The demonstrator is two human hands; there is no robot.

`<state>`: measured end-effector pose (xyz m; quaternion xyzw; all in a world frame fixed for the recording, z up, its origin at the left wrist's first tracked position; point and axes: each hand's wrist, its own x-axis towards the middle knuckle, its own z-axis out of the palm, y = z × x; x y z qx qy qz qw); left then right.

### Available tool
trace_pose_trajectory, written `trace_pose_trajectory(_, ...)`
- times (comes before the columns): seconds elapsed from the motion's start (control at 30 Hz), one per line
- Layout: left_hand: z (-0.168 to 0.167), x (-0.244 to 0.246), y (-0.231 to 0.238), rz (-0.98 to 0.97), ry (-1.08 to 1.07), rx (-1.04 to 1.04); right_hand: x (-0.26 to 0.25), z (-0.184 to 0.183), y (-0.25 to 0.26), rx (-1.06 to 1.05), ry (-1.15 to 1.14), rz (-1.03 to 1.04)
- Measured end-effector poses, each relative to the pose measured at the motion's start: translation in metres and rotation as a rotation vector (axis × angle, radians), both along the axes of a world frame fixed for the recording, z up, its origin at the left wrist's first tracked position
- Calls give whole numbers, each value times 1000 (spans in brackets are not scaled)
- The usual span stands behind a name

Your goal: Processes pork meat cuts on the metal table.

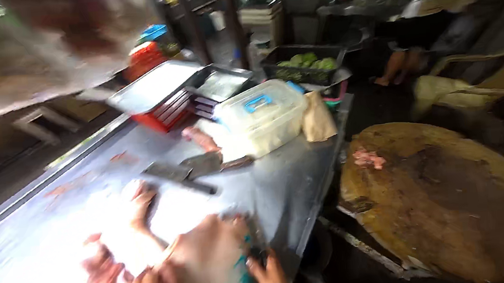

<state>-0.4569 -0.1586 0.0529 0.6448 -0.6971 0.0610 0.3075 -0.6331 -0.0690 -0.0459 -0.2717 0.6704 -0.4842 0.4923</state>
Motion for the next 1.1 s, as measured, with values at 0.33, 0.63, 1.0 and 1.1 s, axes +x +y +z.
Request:
trace_pose_trajectory(0.33, -10, 15, 21, 144, -187, 202, -46, 13, -27, 115, 201, 506)
trace_pose_trajectory(0.63, -13, 97, -93, 441, 127, 965, -92, -3, -45, 35, 311, 730)
trace_pose_trajectory(1.0, -13, 58, -26, 422, 1027, 65, 4, 95, -72, -408, 479, 1046)
trace_pose_trajectory(1.1, -20, 53, -17, 426, 1164, -131, 34, 116, -86, -273, 572, 1311)
